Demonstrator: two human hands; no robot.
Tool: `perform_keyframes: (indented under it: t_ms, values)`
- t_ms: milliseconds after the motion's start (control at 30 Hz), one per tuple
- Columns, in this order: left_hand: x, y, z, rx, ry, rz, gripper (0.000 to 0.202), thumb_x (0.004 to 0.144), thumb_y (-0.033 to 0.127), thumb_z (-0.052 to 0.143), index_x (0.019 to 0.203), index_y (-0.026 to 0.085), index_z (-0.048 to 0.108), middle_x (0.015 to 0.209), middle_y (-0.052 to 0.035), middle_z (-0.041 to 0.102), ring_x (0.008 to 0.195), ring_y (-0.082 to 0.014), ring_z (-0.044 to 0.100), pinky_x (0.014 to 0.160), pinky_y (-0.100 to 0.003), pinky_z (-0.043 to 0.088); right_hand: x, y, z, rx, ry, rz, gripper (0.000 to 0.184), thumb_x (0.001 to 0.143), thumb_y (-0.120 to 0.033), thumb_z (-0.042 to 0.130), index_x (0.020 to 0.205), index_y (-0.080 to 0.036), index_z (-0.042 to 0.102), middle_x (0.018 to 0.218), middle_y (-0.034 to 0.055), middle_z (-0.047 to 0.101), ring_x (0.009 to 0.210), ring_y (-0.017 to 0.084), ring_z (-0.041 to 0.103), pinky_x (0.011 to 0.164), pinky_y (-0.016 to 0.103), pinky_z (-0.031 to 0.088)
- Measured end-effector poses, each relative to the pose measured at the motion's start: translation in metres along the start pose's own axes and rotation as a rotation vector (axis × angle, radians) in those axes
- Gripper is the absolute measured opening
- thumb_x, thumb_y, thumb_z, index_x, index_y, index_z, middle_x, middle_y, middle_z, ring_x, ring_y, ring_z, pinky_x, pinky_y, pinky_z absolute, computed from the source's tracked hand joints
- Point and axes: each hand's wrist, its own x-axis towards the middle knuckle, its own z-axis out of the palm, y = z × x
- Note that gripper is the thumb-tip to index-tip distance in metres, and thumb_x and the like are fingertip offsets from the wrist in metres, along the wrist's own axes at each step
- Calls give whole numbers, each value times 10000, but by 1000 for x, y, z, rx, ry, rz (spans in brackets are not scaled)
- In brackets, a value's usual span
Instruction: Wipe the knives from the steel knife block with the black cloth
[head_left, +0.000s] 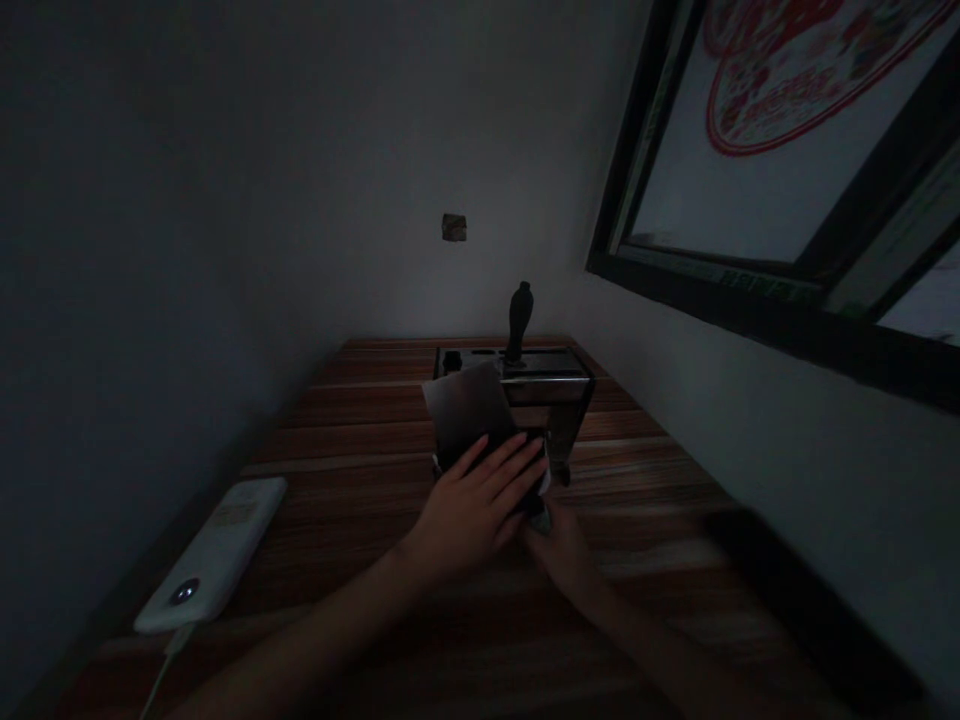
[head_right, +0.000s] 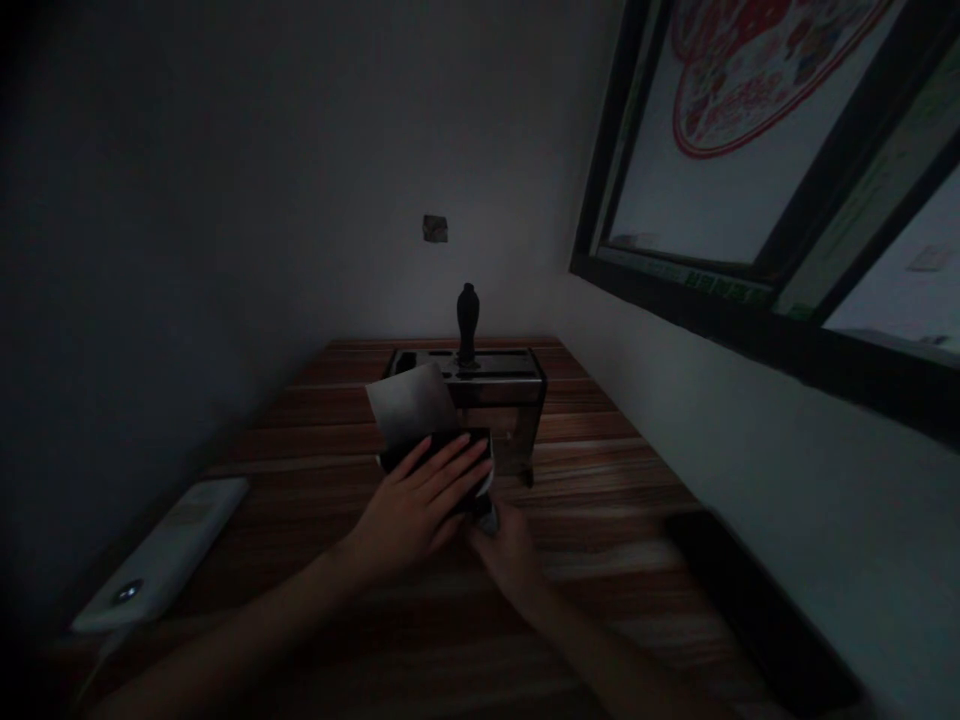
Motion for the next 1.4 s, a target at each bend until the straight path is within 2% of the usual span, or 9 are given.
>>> perform_keyframes:
  t_ms: [133,300,600,733,967,1167,1300,1400]
  values:
    - [3,-16,-18,52,70,-91,522,864,307,414,1362,217,283,1443,-1,253,1334,-197,186,1093,-409,105,-1,-5,0,-35,-29,-2,287,728,-398,543,806,-129,602,649,28,609,591,161,555,549,243,451]
    - [4,-34,-34,106,164,-188,503,861,247,412,1353,214,311,1425,-32,298,1321,-218,226,1082,-436,141,-2,-4,2,-84,-50,-11,282,725,-403,538,730,-125,590,600,10,548,540,130,492,502,218,398]
    - [1,-53,-40,129,243,-304,499,869,225,388,1357,163,299,1442,-83,251,1344,-239,133,1077,-484,124,-3,-1,2,-103,-49,17,252,708,-383,553,694,-133,580,583,5,536,528,122,475,484,208,371]
    - [2,-49,-37,130,244,-295,512,866,235,397,1362,173,286,1441,-83,254,1345,-249,124,1070,-505,114,-3,-1,1,-99,-45,14,270,714,-399,548,713,-132,585,594,9,539,534,123,477,478,207,367]
    - [2,-35,-22,104,170,-236,513,864,274,415,1359,201,299,1434,-49,274,1336,-236,172,1083,-470,101,-3,-2,1,-57,-31,96,305,710,-448,553,701,-143,566,457,-41,439,386,90,377,372,198,304]
    - [1,-18,-6,56,96,-142,524,860,303,429,1358,205,300,1437,-35,273,1332,-229,189,1089,-453,96,-1,0,1,19,1,77,282,709,-427,564,693,-145,571,512,-18,516,467,113,470,426,200,363]
    - [-2,-4,4,38,46,-60,531,867,340,419,1362,209,282,1442,-14,264,1335,-204,180,1093,-425,112,0,1,2,47,-10,119,252,713,-405,545,660,-159,538,420,-44,459,405,110,450,391,200,356]
    - [-6,7,13,13,16,0,533,873,358,400,1366,204,265,1448,-4,247,1340,-190,162,1090,-415,124,0,3,2,62,-5,101,187,700,-347,520,677,-163,551,435,-22,509,459,146,527,437,227,425]
